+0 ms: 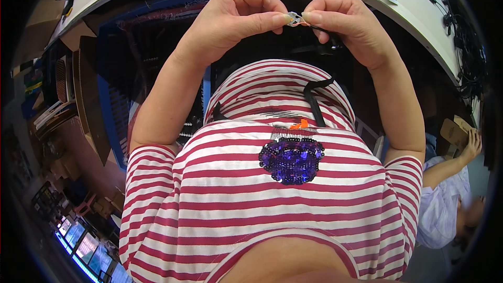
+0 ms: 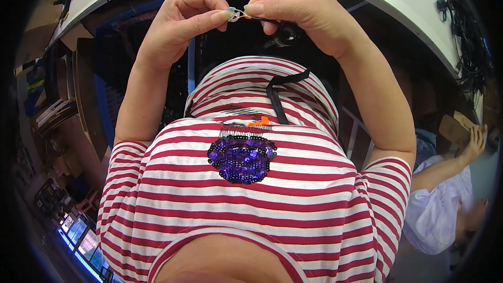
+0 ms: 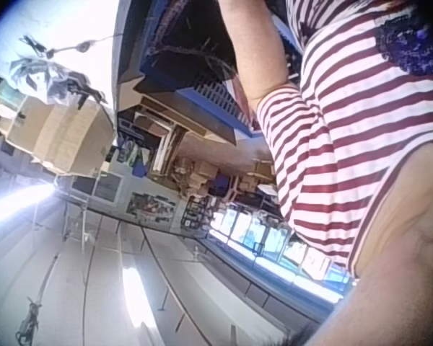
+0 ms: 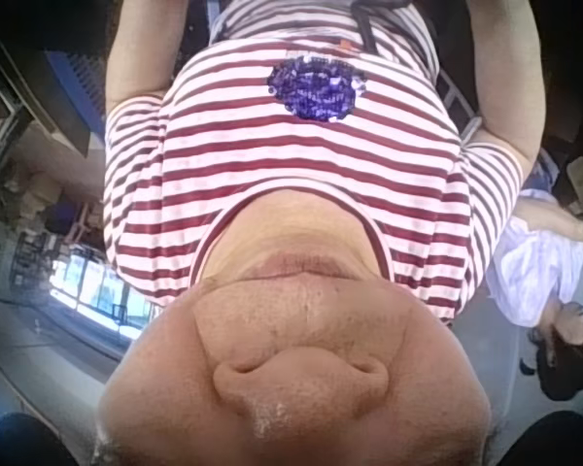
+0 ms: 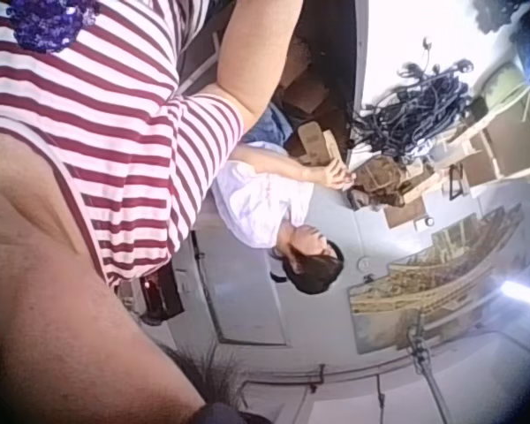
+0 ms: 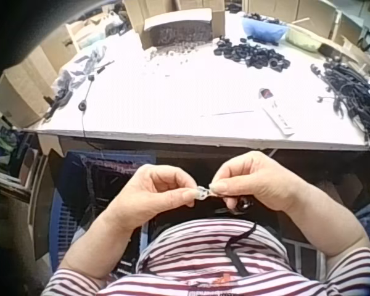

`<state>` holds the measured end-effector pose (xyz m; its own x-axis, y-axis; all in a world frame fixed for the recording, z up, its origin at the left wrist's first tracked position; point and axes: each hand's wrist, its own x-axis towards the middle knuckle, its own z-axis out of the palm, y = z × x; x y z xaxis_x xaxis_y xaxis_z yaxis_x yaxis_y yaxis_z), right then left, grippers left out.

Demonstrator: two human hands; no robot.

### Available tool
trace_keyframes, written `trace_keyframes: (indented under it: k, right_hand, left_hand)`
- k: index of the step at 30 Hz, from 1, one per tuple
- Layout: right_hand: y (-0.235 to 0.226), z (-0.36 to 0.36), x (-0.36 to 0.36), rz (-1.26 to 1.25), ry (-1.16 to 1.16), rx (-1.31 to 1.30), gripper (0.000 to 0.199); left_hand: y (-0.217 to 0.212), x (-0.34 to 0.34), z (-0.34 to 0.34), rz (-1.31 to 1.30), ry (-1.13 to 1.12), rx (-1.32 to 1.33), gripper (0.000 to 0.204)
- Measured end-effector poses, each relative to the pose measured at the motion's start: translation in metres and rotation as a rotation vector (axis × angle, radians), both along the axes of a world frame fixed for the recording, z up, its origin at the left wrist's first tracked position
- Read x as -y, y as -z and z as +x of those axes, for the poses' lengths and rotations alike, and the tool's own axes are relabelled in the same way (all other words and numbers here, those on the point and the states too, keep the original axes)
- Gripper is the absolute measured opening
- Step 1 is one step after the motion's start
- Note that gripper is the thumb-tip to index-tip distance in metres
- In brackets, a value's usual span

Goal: The person assembles small electronic components at a workbench. They pick up a black cylindrical device, apply glue from a tube to its interior, and insert a small clear lens. This process is repeated for multiple units, with the person handling the components and tools by hand.

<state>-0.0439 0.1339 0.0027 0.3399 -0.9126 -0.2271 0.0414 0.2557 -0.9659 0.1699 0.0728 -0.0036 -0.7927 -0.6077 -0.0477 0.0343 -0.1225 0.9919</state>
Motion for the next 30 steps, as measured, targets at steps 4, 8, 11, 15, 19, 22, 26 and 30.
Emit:
trace_keyframes:
  k: [4, 8, 11, 15, 19, 22, 26, 30]
  right_hand:
    - [0.001, 0.003, -0.005, 0.001, -0.02, 0.057, 0.019]
    - [0.005, 0.005, -0.004, 0.02, 0.014, 0.106, 0.019]
    - [0.006, 0.002, -0.002, 0.023, -0.003, 0.09, 0.019]
    - [0.005, 0.002, -0.002, 0.022, -0.025, 0.094, 0.019]
    - [0.007, 0.0, -0.003, -0.024, -0.027, 0.04, 0.02]
    - [0.008, 0.002, -0.005, -0.075, 0.036, 0.021, 0.021]
    - [0.006, 0.007, -0.01, -0.091, 0.062, 0.03, 0.021]
    - [0.01, 0.004, -0.008, -0.036, 0.062, 0.098, 0.021]
  left_hand:
    - [-0.002, -0.004, -0.003, 0.056, -0.02, 0.004, 0.016]
    - [0.0, -0.001, -0.001, 0.032, -0.027, -0.006, 0.016]
    - [-0.001, 0.0, 0.0, 0.013, -0.027, 0.009, 0.016]
    - [-0.001, 0.0, 0.0, -0.013, -0.02, 0.024, 0.016]
    - [0.001, 0.0, 0.0, 0.031, -0.009, 0.014, 0.016]
    - [0.005, -0.001, -0.001, 0.082, -0.014, -0.027, 0.017]
    - [0.007, -0.004, -0.004, 0.125, -0.021, -0.058, 0.019]
    - [0.009, -0.002, -0.003, 0.095, -0.039, -0.043, 0.018]
